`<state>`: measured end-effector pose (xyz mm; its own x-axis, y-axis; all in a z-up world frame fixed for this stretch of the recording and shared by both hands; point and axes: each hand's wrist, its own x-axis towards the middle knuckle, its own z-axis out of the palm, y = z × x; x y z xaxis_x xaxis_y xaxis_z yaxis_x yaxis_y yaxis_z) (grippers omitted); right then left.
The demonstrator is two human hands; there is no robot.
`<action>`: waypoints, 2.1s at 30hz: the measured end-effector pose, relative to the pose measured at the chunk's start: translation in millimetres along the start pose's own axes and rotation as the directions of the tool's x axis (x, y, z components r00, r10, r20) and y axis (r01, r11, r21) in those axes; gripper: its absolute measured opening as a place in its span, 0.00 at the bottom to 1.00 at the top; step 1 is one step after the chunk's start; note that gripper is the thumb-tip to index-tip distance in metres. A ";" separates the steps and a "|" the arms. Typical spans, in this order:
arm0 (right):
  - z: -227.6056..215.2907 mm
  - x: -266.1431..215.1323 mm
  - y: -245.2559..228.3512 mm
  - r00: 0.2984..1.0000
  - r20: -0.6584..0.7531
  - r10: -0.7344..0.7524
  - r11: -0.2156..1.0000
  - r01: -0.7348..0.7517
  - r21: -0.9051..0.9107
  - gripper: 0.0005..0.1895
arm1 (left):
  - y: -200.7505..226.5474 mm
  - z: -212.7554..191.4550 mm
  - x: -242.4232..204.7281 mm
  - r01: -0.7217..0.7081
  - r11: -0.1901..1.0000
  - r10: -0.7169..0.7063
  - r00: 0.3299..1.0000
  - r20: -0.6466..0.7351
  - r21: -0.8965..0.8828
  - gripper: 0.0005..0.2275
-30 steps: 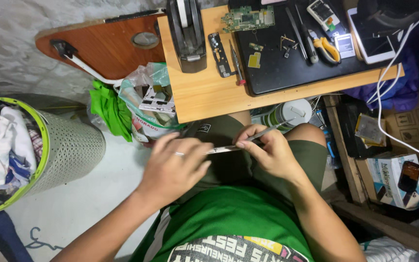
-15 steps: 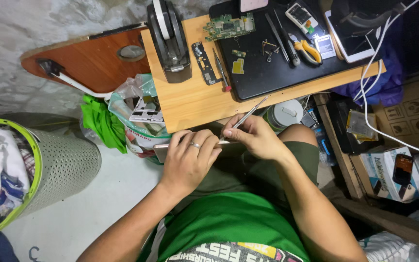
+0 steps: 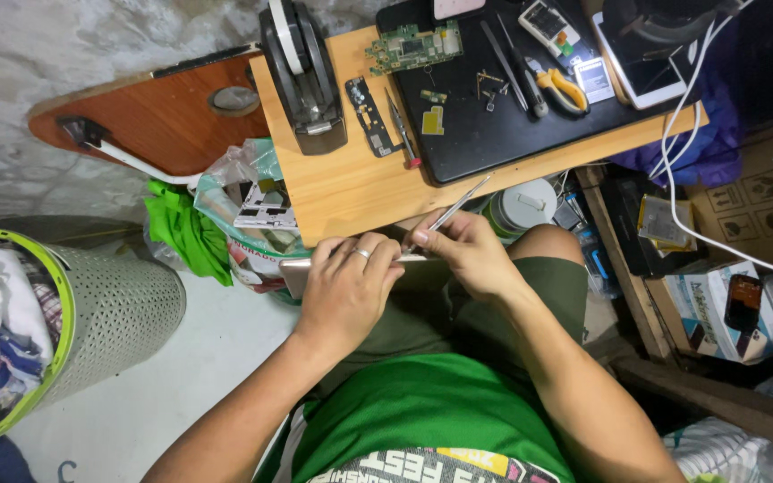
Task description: The person connects a charging cable to a tablet and then uses a metal prying tool to carefully separate the screen from the device's frame. They work along the edges of the tablet, attempting to release the internal clips or adhesive.
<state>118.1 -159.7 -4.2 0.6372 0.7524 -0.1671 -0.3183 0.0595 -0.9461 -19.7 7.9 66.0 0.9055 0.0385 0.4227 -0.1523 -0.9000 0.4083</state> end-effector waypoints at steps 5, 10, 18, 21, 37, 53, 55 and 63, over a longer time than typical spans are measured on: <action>2.3 -6.3 9.0 0.989 -0.135 -0.055 0.997 0.063 0.055 0.07 | 0.1 0.3 0.7 -0.015 1.000 0.015 1.000 0.015 -0.001 0.09; -8.2 -11.1 4.4 0.975 -0.152 -0.163 0.986 0.157 -0.056 0.06 | 2.8 -0.1 -3.8 -0.003 1.000 0.003 1.000 0.024 -0.015 0.09; -33.7 -40.2 -9.4 0.990 -0.103 -0.099 0.987 0.084 -0.140 0.06 | 5.1 -0.4 -13.8 -0.029 1.000 0.029 1.000 0.009 0.000 0.11; -29.4 -46.0 -6.9 0.990 -0.118 -0.074 0.989 0.057 -0.136 0.06 | 4.6 -0.5 -14.9 -0.039 0.999 0.039 0.999 0.017 0.000 0.12; -10.5 -47.2 -27.8 0.986 -0.039 -0.165 0.934 0.143 -0.326 0.06 | 0.5 -2.3 -17.4 -0.036 0.999 0.036 0.999 0.036 -0.009 0.13; -9.7 -15.9 -74.2 0.955 0.293 0.045 0.729 0.169 -0.663 0.09 | -5.4 -3.8 -10.6 -0.068 0.998 0.068 0.994 0.089 -0.008 0.08; -7.4 -17.2 -77.4 0.956 0.292 0.029 0.593 0.218 -0.775 0.10 | -5.4 -3.2 -8.0 -0.066 0.998 0.065 0.991 0.114 0.006 0.08; -7.8 -24.5 -72.3 0.943 0.312 -0.116 0.587 0.318 -0.745 0.09 | -5.7 -4.5 -5.1 -0.065 0.998 0.067 0.991 0.112 -0.024 0.09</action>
<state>130.9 -187.5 66.1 0.4187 0.9073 0.0385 0.5389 -0.2140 -0.8147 -25.3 14.7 65.1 0.9318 -0.0706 0.3560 -0.2199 -0.8901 0.3992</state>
